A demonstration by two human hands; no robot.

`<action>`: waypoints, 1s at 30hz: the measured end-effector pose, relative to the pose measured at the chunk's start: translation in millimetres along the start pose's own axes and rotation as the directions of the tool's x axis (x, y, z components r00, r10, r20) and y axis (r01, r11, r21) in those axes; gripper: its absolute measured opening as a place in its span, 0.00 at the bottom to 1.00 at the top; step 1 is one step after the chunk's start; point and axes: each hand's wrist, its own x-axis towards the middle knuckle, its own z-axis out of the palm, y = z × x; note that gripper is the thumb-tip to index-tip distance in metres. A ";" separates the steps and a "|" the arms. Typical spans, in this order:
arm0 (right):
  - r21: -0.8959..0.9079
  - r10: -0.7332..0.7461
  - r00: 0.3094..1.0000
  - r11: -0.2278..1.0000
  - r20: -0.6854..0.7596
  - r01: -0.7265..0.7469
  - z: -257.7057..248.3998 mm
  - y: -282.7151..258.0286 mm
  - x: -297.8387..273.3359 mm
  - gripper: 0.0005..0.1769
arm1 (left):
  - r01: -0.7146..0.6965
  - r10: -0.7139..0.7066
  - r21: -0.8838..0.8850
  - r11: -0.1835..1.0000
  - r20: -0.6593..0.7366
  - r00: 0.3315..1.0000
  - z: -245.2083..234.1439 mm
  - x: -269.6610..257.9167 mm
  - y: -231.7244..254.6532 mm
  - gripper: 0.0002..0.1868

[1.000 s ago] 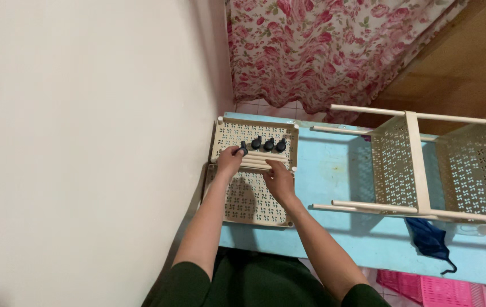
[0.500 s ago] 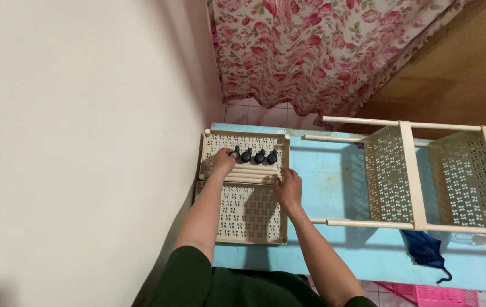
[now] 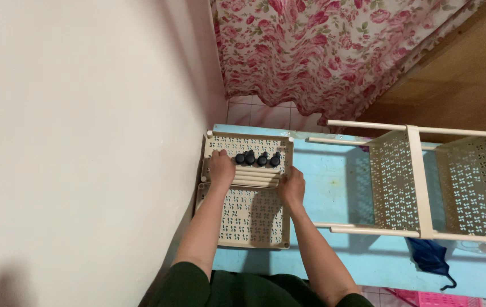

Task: The person assembles a plastic shoe rack by inserting horizontal rods into the side panels and securing them with black plastic caps. The person then places the assembled rack on a blue table and organizes the remaining parts in a tray.

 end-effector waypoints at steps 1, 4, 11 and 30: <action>0.008 0.058 0.998 0.998 0.005 -0.058 1.2 -0.9 2.3 0.30 | 0.015 -0.013 0.056 0.998 -0.034 0.999 -12.1 -6.9 1.1 0.17; 0.014 0.202 0.979 0.979 0.033 -0.203 2.9 -2.2 9.3 0.34 | 0.085 -0.068 0.176 0.981 -0.104 0.992 -39.0 -19.9 0.0 0.20; -0.106 0.369 0.915 0.929 0.165 -0.356 -5.7 -7.6 15.8 0.33 | 0.171 -0.162 0.200 0.965 -0.060 0.985 -43.0 -17.8 -10.0 0.28; -0.176 0.358 0.932 0.923 0.061 -0.343 -34.9 -33.8 23.8 0.25 | 0.177 -0.164 0.257 0.950 -0.069 0.984 -36.7 -3.7 -14.4 0.17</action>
